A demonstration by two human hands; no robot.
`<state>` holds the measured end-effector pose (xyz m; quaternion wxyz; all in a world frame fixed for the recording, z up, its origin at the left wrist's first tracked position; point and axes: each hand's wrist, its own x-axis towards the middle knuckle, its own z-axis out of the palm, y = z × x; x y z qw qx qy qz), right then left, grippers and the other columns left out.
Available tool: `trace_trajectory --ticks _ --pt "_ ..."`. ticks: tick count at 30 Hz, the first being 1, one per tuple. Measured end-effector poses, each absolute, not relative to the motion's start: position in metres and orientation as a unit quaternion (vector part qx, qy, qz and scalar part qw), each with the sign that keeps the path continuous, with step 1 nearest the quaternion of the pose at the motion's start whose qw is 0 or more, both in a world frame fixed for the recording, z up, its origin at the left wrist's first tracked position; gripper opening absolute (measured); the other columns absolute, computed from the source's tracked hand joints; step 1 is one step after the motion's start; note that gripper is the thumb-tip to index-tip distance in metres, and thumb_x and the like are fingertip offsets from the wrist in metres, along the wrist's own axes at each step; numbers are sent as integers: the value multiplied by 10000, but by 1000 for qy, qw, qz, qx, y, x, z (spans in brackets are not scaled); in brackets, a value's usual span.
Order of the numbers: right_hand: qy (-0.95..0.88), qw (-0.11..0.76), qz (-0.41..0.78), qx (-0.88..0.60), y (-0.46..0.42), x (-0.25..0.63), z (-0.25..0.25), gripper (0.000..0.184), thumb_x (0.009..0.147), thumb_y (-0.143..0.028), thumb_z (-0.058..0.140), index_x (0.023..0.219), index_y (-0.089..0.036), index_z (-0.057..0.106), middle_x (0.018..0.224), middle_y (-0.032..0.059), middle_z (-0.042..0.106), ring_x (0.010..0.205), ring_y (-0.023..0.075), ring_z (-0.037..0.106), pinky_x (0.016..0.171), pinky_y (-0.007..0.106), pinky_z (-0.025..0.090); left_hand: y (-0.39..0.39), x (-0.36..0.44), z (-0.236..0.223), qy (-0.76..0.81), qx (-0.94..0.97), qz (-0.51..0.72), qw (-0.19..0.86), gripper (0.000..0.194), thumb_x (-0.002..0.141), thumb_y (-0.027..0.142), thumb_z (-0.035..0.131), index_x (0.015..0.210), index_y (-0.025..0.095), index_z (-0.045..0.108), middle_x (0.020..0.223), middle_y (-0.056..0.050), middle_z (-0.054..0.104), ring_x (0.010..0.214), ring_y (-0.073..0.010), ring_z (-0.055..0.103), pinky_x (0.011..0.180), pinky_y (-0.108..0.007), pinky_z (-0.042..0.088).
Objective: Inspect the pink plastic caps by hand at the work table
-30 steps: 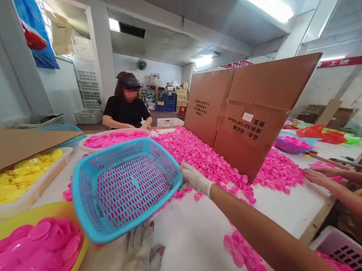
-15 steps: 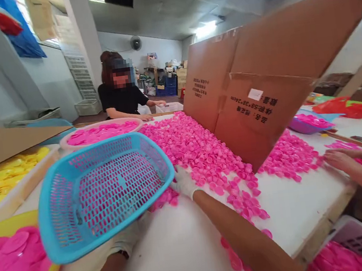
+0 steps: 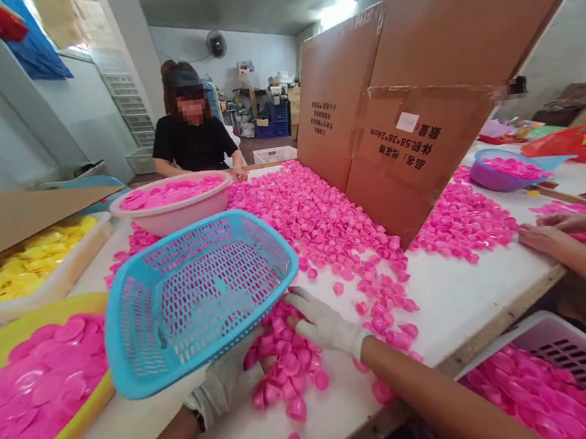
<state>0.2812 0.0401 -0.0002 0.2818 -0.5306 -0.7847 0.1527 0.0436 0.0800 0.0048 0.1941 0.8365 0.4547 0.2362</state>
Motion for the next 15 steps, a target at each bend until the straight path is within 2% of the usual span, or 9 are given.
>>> trace_trajectory --ticks 2,5,7,8,12,15 --pt "-763 308 151 -548 22 281 6 431 888 -295 388 1302 -180 413 1261 123 440 1124 234 455 967 408 382 68 38 9 449 811 244 284 580 782 655 360 1087 249 638 1036 -54 680 1071 -279 563 931 -433 455" --pt "-768 294 102 -560 -5 268 12 395 870 -364 445 1227 -200 490 1234 117 475 1158 277 417 1018 479 299 60 33 20 409 706 289 501 760 819 693 151 1150 172 594 1058 -96 674 1048 -276 589 906 -438 472" --pt "-800 251 90 -537 -18 252 14 399 830 -441 508 1170 -232 534 1203 101 500 1158 304 403 1032 534 237 63 33 30 411 578 314 631 810 817 704 112 1155 134 577 1035 -123 679 1031 -292 601 884 -449 479" --pt "-816 229 91 -522 -22 243 14 427 810 -480 528 1169 -249 536 1201 96 503 1159 316 398 1030 556 219 67 34 35 429 529 316 661 794 818 704 132 1146 134 576 1006 -122 689 1015 -293 609 865 -445 486" --pt "-855 182 81 -480 -19 215 13 503 801 -555 514 1207 -259 513 1242 109 486 1164 330 386 1011 578 229 96 43 49 519 451 351 636 670 863 628 200 1196 136 508 933 -94 707 949 -261 633 809 -402 499" --pt "-870 189 99 -445 -11 211 15 478 857 -509 459 1240 -224 482 1272 106 480 1186 279 390 1037 497 261 109 52 49 514 518 370 575 702 890 586 129 1192 68 495 931 -121 696 913 -257 633 822 -409 486"
